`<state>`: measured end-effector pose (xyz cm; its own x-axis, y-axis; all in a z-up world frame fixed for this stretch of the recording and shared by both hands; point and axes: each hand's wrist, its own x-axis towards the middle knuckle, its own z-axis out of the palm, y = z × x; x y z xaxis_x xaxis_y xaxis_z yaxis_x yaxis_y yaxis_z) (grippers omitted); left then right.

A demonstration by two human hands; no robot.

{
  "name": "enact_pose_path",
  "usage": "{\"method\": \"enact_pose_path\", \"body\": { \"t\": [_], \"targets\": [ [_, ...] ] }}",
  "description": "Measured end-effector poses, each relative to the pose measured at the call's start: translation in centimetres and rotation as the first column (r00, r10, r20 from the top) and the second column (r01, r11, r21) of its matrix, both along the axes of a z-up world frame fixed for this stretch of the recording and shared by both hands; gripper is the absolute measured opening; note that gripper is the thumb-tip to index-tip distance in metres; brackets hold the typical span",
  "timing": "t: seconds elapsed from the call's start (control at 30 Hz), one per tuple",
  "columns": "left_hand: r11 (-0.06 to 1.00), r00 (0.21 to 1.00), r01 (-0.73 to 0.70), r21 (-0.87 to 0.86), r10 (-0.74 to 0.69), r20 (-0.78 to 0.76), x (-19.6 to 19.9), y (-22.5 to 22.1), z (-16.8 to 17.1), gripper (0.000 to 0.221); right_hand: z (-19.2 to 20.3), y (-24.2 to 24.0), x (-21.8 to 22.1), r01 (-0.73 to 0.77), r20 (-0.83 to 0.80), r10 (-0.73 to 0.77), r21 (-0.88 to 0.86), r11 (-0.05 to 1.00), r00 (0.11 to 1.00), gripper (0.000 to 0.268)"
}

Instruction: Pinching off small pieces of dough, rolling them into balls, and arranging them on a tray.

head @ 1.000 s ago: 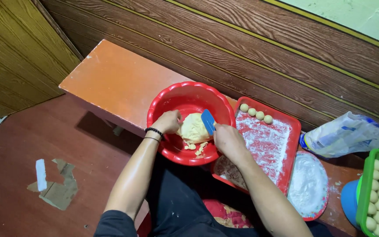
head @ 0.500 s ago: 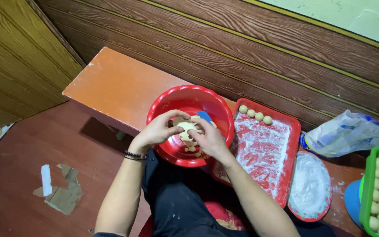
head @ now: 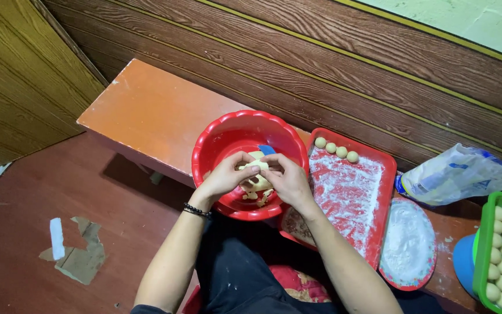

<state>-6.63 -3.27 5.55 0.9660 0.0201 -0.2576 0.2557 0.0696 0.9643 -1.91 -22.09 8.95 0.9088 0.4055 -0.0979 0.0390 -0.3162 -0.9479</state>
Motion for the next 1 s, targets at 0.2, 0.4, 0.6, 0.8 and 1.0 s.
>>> {"method": "enact_pose_path", "body": {
  "t": [0.2, 0.4, 0.6, 0.8, 1.0],
  "targets": [
    [0.992, 0.996, -0.068, -0.111, 0.073, 0.042, 0.4, 0.1, -0.4, 0.032, 0.7, 0.2, 0.2, -0.050, 0.158, 0.058, -0.054, 0.997, 0.986, 0.023],
    [0.811, 0.899, -0.406, -0.422, 0.438, -0.022, 1.5, 2.6, -3.2, 0.032, -3.2, 0.3, 3.5, -0.034, -0.012, 0.038, 0.255, 0.966, 0.999, 0.027],
    [0.854, 0.947, -0.270, -0.444, 0.320, 0.039, 0.4, 0.6, 2.5, 0.039, -6.4, 2.5, 4.6, -0.028, 0.451, 0.259, -0.458, 0.889, 0.854, 0.025],
    [0.842, 0.901, -0.383, -0.379, 0.432, 0.049, 0.6, 1.1, 0.9, 0.035, -16.2, 4.2, 6.5, 0.168, 0.759, 0.510, -0.610, 0.774, 0.404, 0.006],
    [0.890, 0.943, -0.319, -0.326, 0.333, -0.012, -1.0, 1.4, 0.6, 0.036, -18.1, 1.7, 8.2, -0.175, 0.611, 0.594, -0.605, 0.777, 0.523, 0.021]
  ]
}}
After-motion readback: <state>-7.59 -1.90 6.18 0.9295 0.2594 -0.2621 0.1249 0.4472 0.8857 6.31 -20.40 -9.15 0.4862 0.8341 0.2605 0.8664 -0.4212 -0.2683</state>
